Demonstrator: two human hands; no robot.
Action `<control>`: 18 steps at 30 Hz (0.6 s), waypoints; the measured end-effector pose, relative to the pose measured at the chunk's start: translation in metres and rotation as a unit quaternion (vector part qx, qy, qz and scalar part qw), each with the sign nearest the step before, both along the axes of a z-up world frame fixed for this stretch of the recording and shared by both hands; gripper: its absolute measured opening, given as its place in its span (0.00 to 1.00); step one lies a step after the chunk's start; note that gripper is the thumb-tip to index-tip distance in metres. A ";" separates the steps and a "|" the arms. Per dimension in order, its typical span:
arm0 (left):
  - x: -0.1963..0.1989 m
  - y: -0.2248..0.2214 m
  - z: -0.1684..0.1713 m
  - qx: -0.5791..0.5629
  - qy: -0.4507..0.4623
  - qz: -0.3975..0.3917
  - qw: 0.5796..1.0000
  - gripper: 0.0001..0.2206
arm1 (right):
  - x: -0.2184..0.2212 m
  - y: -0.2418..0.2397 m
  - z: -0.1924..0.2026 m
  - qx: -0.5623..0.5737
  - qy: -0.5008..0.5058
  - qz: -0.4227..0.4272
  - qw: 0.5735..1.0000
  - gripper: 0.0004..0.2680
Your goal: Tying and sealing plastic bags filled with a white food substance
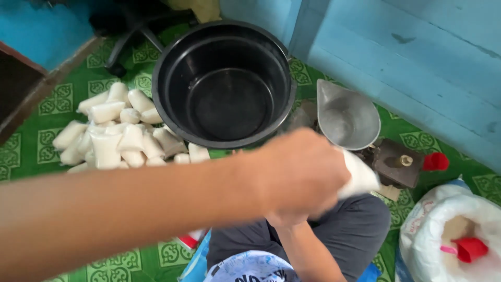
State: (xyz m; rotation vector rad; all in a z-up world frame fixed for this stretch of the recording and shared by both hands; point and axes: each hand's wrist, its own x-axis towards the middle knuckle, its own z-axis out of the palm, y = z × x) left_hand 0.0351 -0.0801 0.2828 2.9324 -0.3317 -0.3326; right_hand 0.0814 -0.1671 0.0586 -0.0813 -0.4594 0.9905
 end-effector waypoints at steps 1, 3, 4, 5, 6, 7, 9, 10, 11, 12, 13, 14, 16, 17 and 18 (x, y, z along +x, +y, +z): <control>-0.010 -0.001 0.009 0.003 0.001 -0.001 1.000 0.06 | 0.005 0.006 0.010 0.024 -0.083 -0.063 0.994 0.09; -0.032 -0.006 0.027 -0.026 0.027 -0.039 0.999 0.13 | 0.011 0.009 0.030 0.060 -0.244 -0.191 0.949 0.08; -0.042 -0.002 0.025 -0.027 0.026 -0.040 0.999 0.13 | 0.018 0.010 0.043 0.078 -0.324 -0.249 0.909 0.08; -0.052 0.002 0.024 -0.041 -0.024 -0.034 0.998 0.10 | 0.024 0.012 0.056 0.095 -0.401 -0.304 0.859 0.08; -0.064 0.005 0.022 -0.055 -0.074 -0.027 0.995 0.09 | 0.028 0.015 0.070 0.112 -0.472 -0.354 0.800 0.07; -0.069 0.009 0.017 -0.055 -0.074 -0.026 0.995 0.09 | 0.037 0.015 0.081 0.129 -0.537 -0.400 0.731 0.07; -0.081 0.017 0.008 -0.048 -0.045 0.000 0.998 0.09 | 0.042 0.020 0.107 0.158 -0.648 -0.478 0.571 0.06; -0.084 0.021 0.002 -0.048 -0.045 0.002 0.998 0.09 | 0.048 0.018 0.115 0.159 -0.648 -0.477 0.572 0.06; -0.086 0.026 -0.004 -0.030 -0.018 0.027 0.999 0.09 | 0.055 0.017 0.123 0.170 -0.729 -0.446 0.491 0.08; -0.089 0.029 -0.011 -0.015 0.008 0.053 0.998 0.09 | 0.063 0.015 0.131 0.178 -0.800 -0.406 0.404 0.10; -0.091 0.034 -0.029 -0.017 0.007 0.056 0.998 0.09 | 0.059 0.019 0.129 0.180 -0.801 -0.403 0.404 0.10; -0.092 0.038 -0.048 0.001 -0.046 0.083 0.996 0.10 | 0.056 0.022 0.128 0.137 -0.828 -0.369 0.399 0.08; -0.093 0.049 -0.080 0.017 -0.098 0.113 0.989 0.11 | 0.049 0.031 0.115 0.097 -0.854 -0.328 0.392 0.07; -0.093 0.056 -0.093 0.012 -0.088 0.164 0.982 0.12 | 0.046 0.036 0.105 0.045 -0.859 -0.293 0.417 0.07; -0.092 0.062 -0.105 0.007 -0.077 0.213 0.974 0.14 | 0.042 0.040 0.093 -0.008 -0.860 -0.257 0.441 0.08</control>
